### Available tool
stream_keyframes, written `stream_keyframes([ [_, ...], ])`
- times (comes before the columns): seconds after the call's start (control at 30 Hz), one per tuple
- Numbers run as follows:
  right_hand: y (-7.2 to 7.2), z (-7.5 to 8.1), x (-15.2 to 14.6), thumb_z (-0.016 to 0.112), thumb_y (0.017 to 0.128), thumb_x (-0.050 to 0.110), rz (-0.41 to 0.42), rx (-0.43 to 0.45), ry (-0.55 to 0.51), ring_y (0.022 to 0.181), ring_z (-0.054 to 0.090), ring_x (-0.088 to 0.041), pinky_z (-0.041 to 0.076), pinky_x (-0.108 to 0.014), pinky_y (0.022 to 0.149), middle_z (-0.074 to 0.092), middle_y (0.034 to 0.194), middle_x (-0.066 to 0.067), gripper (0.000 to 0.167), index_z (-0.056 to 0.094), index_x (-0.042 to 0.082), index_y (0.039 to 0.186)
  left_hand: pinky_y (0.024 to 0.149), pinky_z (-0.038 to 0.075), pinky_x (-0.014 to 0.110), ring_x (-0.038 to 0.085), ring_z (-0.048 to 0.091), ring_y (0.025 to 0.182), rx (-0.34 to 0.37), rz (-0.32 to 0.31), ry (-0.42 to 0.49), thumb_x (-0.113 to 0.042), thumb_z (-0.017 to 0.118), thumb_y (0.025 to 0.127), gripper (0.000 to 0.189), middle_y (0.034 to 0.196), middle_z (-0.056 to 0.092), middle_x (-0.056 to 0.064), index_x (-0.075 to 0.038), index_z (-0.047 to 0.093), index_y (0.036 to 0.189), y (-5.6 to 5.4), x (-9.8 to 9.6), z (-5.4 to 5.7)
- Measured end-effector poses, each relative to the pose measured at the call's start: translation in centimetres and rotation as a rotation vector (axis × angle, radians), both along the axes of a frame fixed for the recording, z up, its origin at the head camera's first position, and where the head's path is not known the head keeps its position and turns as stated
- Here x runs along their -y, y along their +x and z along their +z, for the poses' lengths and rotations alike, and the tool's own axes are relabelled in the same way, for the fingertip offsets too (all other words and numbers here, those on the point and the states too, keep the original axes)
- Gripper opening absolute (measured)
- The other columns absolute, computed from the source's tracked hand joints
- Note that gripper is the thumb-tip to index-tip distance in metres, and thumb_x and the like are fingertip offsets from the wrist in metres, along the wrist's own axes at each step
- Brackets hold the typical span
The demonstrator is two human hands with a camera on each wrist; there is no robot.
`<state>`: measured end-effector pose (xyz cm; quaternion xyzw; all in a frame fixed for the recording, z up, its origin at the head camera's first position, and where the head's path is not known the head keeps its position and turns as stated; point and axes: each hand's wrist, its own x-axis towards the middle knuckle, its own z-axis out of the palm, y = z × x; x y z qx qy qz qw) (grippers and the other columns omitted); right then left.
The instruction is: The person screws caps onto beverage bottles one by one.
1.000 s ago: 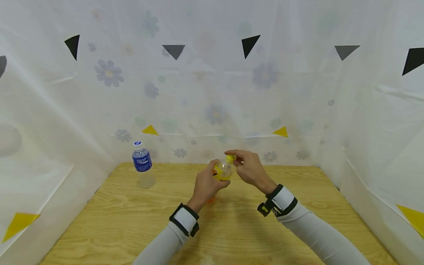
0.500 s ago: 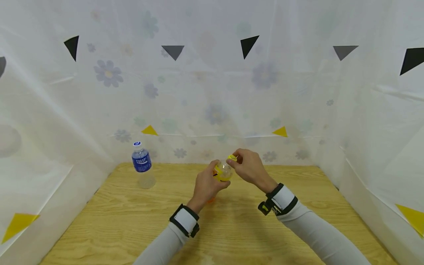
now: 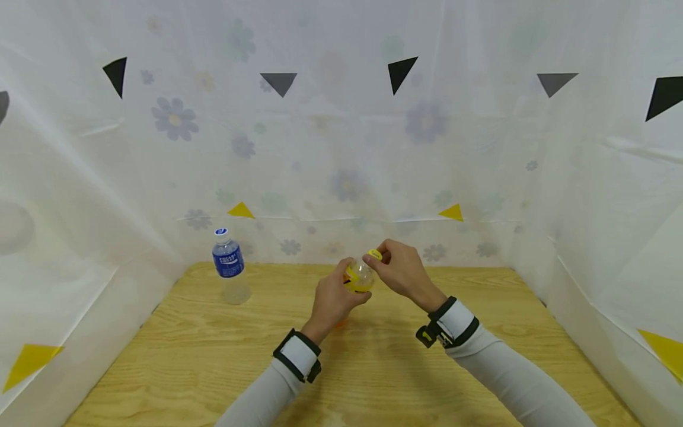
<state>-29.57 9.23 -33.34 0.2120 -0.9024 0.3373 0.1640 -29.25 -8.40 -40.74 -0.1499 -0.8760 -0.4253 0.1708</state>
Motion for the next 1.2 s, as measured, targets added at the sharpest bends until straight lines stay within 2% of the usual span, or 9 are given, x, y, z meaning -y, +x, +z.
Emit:
stream_keyframes([
  [0.2,0.09,0.11,0.09,0.064,0.098,0.045,-0.023,0.089,0.038,0.095,0.068,-0.032,0.057,-0.043,0.074,0.069,0.108,-0.018,0.056,0.058,0.0,0.13,0.073,0.058,0.036,0.021,0.072,0.093,0.002,0.0,-0.001,-0.028,0.086,0.08,0.071,0.109,0.074,0.006,-0.017,0.053,0.142,-0.02,0.0,0.02],
  [0.27,0.15,0.23,0.1,0.064,0.098,0.044,-0.01,0.089,0.049,0.105,0.066,-0.035,0.056,-0.047,0.081,0.067,0.118,-0.021,0.061,0.053,0.0,0.139,0.073,0.058,0.037,0.022,0.072,0.093,-0.004,-0.001,-0.004,-0.028,0.086,0.079,0.072,0.109,0.074,0.006,-0.016,0.053,0.142,-0.02,-0.02,0.04],
  [0.37,0.31,0.46,0.05,0.065,0.098,0.031,0.021,0.075,0.06,0.113,0.063,-0.04,0.055,-0.053,0.088,0.064,0.128,-0.023,0.058,0.048,0.003,0.146,0.075,0.059,0.039,0.024,0.073,0.094,-0.016,-0.001,-0.006,-0.028,0.087,0.079,0.072,0.111,0.074,0.009,-0.014,0.054,0.141,-0.05,-0.04,0.04],
  [0.5,0.52,0.71,-0.01,0.059,0.096,0.005,0.071,0.052,0.059,0.119,0.061,-0.044,0.052,-0.057,0.095,0.061,0.135,-0.023,0.051,0.051,0.007,0.146,0.076,0.059,0.041,0.026,0.073,0.098,-0.016,0.004,-0.002,-0.028,0.087,0.078,0.073,0.113,0.074,0.011,-0.013,0.053,0.141,-0.1,-0.11,0.0],
  [0.63,0.65,0.72,-0.01,0.051,0.093,-0.007,0.093,0.023,0.038,0.116,0.063,-0.043,0.054,-0.054,0.092,0.065,0.131,-0.021,0.047,0.06,0.007,0.136,0.076,0.059,0.04,0.025,0.073,0.098,-0.013,0.007,-0.004,-0.027,0.087,0.079,0.073,0.114,0.074,0.01,-0.014,0.053,0.142,-0.17,-0.16,-0.07],
  [0.77,0.69,0.58,0.03,0.05,0.093,-0.007,0.092,0.01,0.025,0.108,0.066,-0.038,0.056,-0.049,0.085,0.068,0.124,-0.018,0.042,0.065,0.007,0.13,0.076,0.059,0.039,0.024,0.073,0.098,-0.012,0.012,-0.006,-0.026,0.087,0.078,0.074,0.114,0.074,0.01,-0.014,0.053,0.142,-0.27,-0.19,-0.16],
  [0.87,0.66,0.54,0.01,0.05,0.094,-0.006,0.088,0.006,0.029,0.107,0.067,-0.037,0.057,-0.049,0.085,0.069,0.123,-0.017,0.04,0.065,0.006,0.13,0.075,0.059,0.038,0.024,0.073,0.097,-0.007,0.012,-0.005,-0.025,0.087,0.078,0.073,0.113,0.074,0.01,-0.014,0.053,0.142,-0.27,-0.22,-0.07],
  [1.07,0.61,0.52,0.09,0.057,0.097,0.004,0.052,0.031,0.035,0.105,0.066,-0.035,0.056,-0.05,0.086,0.069,0.117,-0.015,0.034,0.065,0.005,0.13,0.076,0.06,0.039,0.025,0.073,0.098,0.002,0.007,0.002,-0.026,0.087,0.079,0.074,0.113,0.074,0.011,-0.012,0.053,0.143,-0.12,-0.19,0.17],
  [1.2,0.55,0.36,0.09,0.064,0.098,0.016,0.021,0.027,0.025,0.094,0.064,-0.029,0.054,-0.046,0.081,0.069,0.104,-0.012,0.026,0.068,0.002,0.12,0.077,0.059,0.039,0.025,0.073,0.098,0.005,0.008,0.001,-0.027,0.087,0.079,0.074,0.114,0.074,0.011,-0.013,0.053,0.142,-0.06,-0.14,0.12],
])
